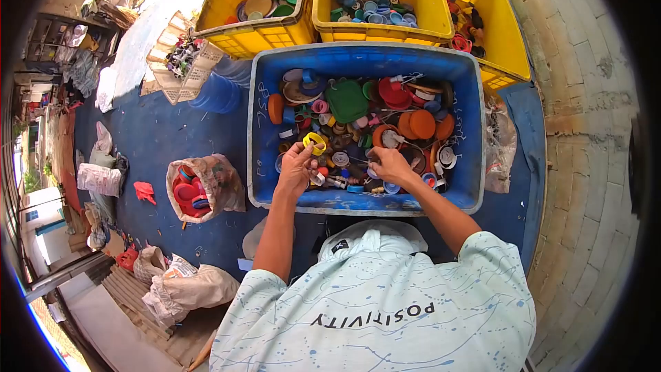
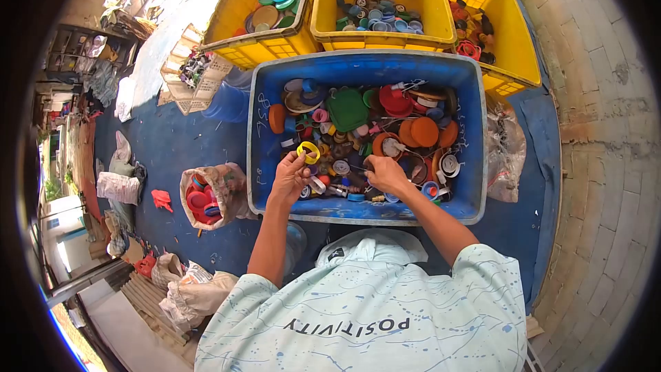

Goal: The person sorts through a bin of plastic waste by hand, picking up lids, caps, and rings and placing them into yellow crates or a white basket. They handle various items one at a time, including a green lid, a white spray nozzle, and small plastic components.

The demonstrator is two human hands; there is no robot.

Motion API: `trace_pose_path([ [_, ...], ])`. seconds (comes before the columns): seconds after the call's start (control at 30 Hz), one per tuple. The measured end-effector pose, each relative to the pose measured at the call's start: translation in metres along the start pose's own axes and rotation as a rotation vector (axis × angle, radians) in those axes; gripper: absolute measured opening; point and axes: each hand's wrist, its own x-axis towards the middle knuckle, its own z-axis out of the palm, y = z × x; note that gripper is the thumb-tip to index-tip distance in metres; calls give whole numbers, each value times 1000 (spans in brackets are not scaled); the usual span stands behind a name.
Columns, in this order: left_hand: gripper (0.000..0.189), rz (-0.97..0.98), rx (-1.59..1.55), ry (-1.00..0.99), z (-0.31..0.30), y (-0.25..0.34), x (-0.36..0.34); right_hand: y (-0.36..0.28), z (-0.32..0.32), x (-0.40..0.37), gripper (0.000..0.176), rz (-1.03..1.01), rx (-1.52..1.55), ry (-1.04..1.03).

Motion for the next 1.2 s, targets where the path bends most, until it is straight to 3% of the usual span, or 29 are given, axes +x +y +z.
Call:
trace_pose_path([
  [0.13,18,73,-201,34,-15,-3,-20,9,36,33,36,-12,-327,-248],
  [0.23,18,95,-272,29,-28,-5,-28,5,54,43,38,-57,-473,-255],
  [0.37,15,120,-354,111,-31,-11,-33,16,74,57,39,-48,-439,-330],
  [0.6,19,69,-287,144,-18,-16,-17,17,76,56,39,18,-390,-254],
  [0.73,19,71,26,121,-7,-29,24,22,50,52,51,174,-141,-96],
  [0.83,16,165,415,105,-12,-57,69,6,7,37,54,275,76,12],
  [0.87,12,205,726,195,-5,-59,75,5,-5,30,54,280,159,54],
  [0.97,17,701,1406,164,-24,-91,113,-15,-40,-1,51,284,330,215],
  [1.0,22,609,1353,107,-19,-91,110,-11,-43,-9,50,280,368,279],
  [1.2,31,624,1482,30,-33,-116,127,-3,-39,-53,38,330,755,402],
])
